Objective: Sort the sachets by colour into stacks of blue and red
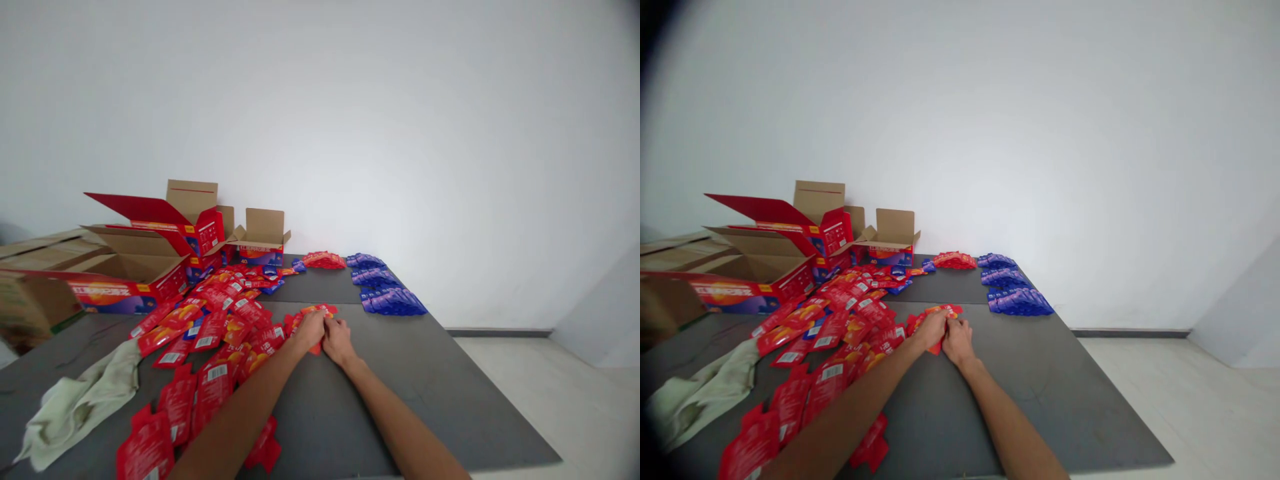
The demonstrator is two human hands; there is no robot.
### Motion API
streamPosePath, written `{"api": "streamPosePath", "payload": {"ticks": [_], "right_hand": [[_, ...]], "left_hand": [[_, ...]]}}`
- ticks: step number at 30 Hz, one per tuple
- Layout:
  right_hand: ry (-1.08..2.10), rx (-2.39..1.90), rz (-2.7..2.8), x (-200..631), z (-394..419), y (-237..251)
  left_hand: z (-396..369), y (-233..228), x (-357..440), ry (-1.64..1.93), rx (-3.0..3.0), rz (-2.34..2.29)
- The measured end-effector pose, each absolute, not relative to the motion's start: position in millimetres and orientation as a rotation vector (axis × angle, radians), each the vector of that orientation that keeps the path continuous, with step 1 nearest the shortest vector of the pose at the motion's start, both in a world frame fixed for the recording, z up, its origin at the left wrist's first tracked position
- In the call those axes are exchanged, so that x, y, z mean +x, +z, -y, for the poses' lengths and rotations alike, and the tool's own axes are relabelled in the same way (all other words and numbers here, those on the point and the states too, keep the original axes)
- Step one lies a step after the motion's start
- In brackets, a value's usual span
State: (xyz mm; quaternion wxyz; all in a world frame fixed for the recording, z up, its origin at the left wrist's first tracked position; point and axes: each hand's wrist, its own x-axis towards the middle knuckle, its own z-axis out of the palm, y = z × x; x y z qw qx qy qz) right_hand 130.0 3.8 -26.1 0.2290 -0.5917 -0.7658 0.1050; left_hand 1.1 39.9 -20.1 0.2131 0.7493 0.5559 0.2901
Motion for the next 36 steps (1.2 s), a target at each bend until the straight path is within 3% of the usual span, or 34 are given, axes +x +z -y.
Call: {"api": "streamPosePath", "payload": {"ticks": [9,23,31,36], "right_hand": [[0.263,-1.677,2.061,135,7,-30],[0.186,-1.888,1.980,149,-19,-39],[0.183,-1.897,2.092,157,-16,-34],[0.189,-1.904,2.059,161,-14,-26]], "left_hand": [[-22,-15,-11,0.657,2.131,-1.962],[-30,-26,-29,0.780,2.064,-1.308],[-18,-13,-25,0.598,2.313,-1.850],[6,-6,-10,0.471,2.391,-1.884]]}}
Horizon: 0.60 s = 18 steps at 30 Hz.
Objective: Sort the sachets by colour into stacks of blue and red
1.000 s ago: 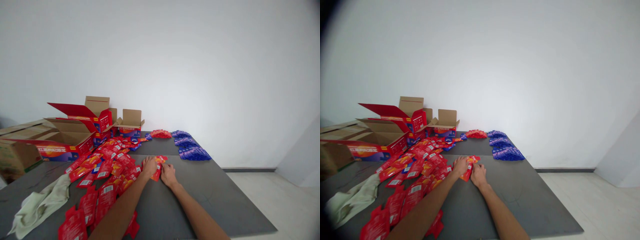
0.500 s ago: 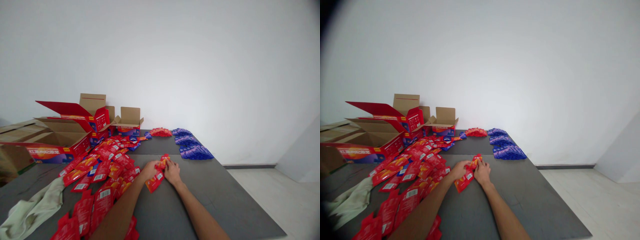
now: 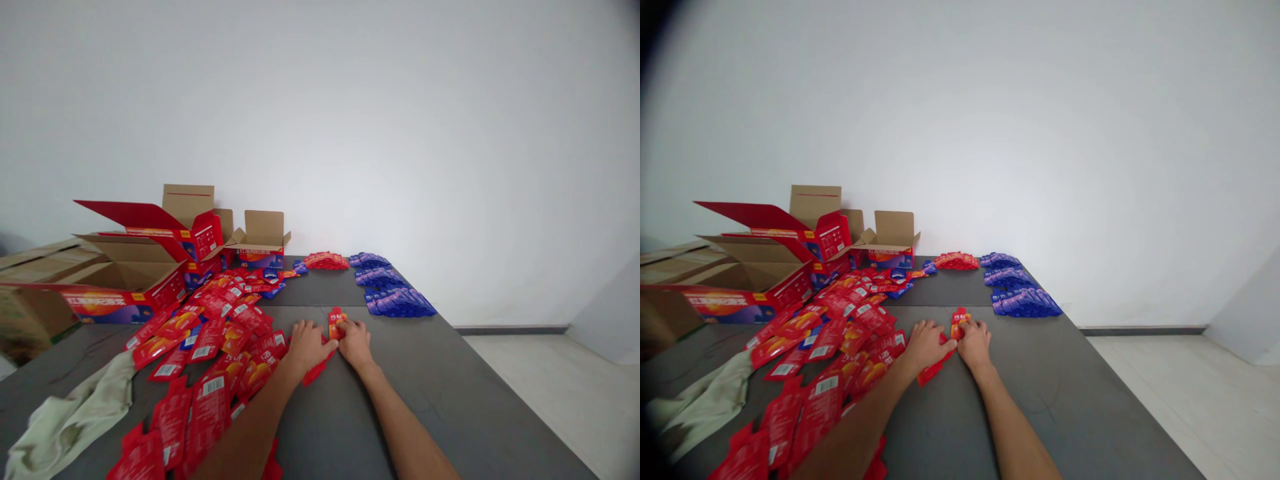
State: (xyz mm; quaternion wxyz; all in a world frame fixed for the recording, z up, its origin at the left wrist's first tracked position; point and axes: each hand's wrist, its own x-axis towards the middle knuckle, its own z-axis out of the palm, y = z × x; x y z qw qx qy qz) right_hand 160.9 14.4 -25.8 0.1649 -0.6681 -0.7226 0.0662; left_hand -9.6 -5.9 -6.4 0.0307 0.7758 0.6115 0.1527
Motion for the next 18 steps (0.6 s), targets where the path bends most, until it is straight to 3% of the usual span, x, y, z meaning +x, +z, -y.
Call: {"api": "streamPosePath", "payload": {"ticks": [8,14,18], "right_hand": [[0.188,-1.891,2.053,158,-12,-26],[0.153,-1.868,2.077,150,-7,-25],[0.158,-1.855,2.087,148,-7,-25]], "left_hand": [[5,-7,-9,0.502,2.414,-1.627],[-10,0,-13,0.936,2.111,-2.026],[-24,-7,-35,1.019,1.773,-2.100]]}}
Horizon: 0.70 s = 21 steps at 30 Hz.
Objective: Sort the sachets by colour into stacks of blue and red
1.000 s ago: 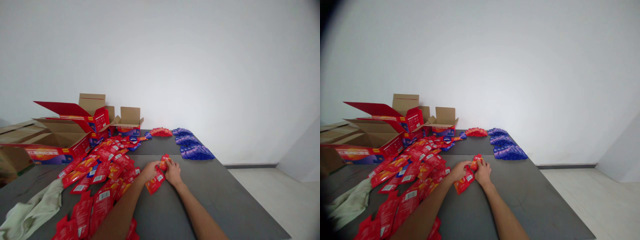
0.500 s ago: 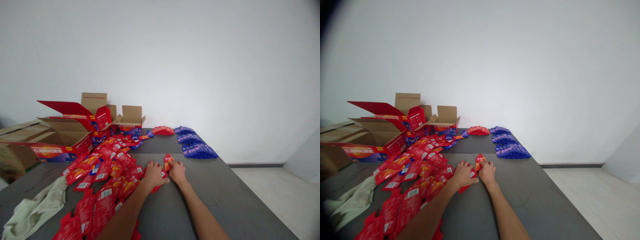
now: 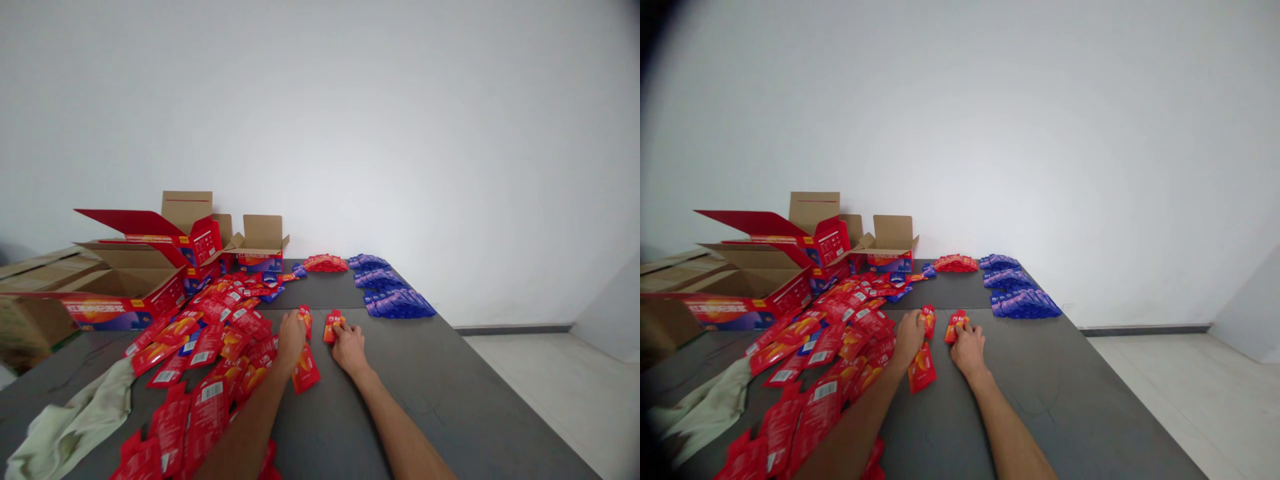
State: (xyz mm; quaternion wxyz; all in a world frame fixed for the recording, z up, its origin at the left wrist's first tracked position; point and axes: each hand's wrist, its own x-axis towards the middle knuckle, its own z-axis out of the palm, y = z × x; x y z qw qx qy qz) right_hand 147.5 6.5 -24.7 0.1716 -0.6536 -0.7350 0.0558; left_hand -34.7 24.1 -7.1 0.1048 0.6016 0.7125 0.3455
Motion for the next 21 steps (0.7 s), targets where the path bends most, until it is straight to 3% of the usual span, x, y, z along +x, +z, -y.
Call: {"api": "streamPosePath", "payload": {"ticks": [9,16,21], "right_hand": [[0.167,-1.832,2.061,148,-11,-33],[0.204,-1.690,2.079,146,-10,-30],[0.234,-1.556,2.238,139,-4,-27]], "left_hand": [[-36,-38,-21,1.064,1.367,-1.622],[-18,-23,0,0.731,2.020,-1.827],[-19,-20,-4,0.629,2.104,-1.777]]}}
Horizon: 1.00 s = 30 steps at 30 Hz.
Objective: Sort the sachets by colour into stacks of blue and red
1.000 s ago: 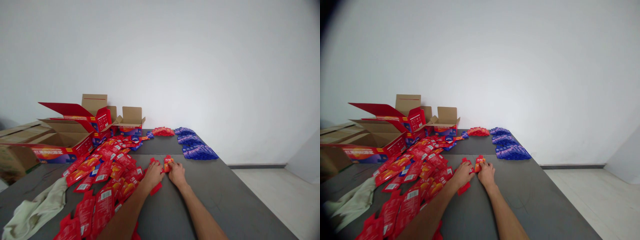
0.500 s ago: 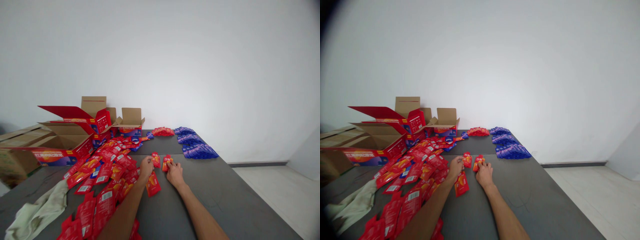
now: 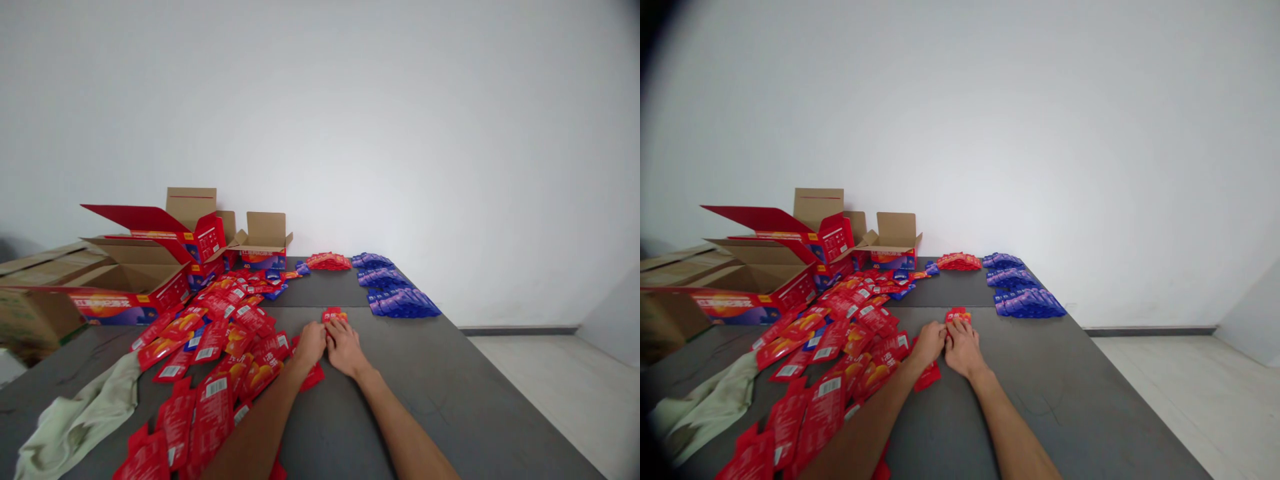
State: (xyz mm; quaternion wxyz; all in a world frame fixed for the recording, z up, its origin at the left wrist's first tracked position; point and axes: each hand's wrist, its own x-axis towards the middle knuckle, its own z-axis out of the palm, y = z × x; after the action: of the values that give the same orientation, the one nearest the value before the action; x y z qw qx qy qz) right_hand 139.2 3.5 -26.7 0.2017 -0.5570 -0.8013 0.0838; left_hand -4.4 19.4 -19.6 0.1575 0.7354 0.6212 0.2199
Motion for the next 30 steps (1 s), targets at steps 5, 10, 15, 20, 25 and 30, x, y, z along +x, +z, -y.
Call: {"api": "streamPosePath", "payload": {"ticks": [5,10,15,20,25,30], "right_hand": [[0.228,-1.574,2.337,144,-8,-36],[0.245,-1.629,2.329,147,-14,-42],[0.249,-1.620,2.324,146,-13,-43],[0.251,-1.597,2.294,147,-13,-47],[0.240,-1.590,2.234,148,-16,-49],[0.175,-1.637,2.189,149,-17,-47]], "left_hand": [[-25,-11,-32,0.683,2.090,-1.931],[-15,-7,-49,0.378,2.109,-2.077],[-15,-15,-40,0.438,2.126,-1.995],[-19,-6,-28,0.704,2.120,-2.013],[2,0,-21,0.508,2.154,-2.045],[11,-8,-14,0.375,2.207,-1.923]]}}
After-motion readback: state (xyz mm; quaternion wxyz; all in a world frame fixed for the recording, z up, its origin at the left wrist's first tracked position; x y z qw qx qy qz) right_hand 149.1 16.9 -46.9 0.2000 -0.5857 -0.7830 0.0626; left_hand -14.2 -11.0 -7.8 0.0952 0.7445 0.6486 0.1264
